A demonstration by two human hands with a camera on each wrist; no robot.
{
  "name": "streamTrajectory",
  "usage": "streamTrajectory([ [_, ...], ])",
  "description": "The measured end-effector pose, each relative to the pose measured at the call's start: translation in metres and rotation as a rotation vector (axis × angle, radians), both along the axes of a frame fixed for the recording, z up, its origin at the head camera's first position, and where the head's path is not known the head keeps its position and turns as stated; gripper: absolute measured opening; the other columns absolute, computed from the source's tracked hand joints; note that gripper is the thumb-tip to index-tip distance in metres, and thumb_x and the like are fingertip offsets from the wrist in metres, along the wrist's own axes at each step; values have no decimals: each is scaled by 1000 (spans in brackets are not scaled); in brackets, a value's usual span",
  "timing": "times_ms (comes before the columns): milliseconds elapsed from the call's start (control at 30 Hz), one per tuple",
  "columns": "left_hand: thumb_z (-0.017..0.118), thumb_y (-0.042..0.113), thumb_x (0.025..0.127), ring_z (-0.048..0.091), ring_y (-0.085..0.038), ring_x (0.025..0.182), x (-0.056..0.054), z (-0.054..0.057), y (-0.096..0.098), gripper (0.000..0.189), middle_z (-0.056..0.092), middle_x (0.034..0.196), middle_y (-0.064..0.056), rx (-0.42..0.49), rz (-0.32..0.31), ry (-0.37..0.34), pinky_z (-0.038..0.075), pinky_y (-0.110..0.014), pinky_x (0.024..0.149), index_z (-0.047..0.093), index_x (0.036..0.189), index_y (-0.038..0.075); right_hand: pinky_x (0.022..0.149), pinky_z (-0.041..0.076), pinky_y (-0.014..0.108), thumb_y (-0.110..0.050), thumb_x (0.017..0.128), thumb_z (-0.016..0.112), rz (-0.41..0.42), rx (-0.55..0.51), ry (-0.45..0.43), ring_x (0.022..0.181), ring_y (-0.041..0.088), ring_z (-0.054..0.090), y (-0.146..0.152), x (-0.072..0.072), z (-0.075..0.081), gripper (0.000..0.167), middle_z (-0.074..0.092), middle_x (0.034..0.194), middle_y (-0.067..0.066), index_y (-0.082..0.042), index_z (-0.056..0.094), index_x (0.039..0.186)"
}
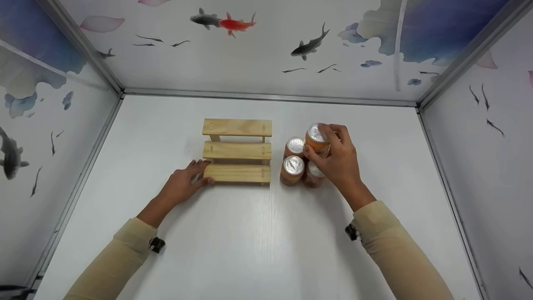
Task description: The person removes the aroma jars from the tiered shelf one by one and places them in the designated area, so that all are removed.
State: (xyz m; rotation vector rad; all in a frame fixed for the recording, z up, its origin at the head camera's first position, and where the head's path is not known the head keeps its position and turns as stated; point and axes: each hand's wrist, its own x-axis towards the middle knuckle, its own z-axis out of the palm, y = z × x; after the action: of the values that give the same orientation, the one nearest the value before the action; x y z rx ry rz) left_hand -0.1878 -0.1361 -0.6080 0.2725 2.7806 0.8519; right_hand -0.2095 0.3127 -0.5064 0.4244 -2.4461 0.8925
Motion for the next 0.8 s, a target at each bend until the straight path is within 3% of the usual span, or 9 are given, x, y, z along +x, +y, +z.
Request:
streamTrajectory([
  [267, 63, 61, 107, 40, -45, 164, 1, 1, 0, 75, 46, 172, -23, -13, 3, -2, 42, -66, 126, 49, 168, 20, 105, 39, 0, -6, 85, 96, -19, -16, 8, 127, 35, 70, 6, 6, 1, 61, 66, 134, 21, -10, 73, 141],
  [800, 65, 56, 107, 39, -44, 164, 1, 4, 1, 72, 45, 171, -25, -5, 10, -8, 41, -65, 127, 52, 167, 18, 103, 39, -1, -2, 82, 97, -33, -5, 14, 125, 37, 70, 21, 18, -6, 64, 66, 132, 24, -7, 72, 141],
])
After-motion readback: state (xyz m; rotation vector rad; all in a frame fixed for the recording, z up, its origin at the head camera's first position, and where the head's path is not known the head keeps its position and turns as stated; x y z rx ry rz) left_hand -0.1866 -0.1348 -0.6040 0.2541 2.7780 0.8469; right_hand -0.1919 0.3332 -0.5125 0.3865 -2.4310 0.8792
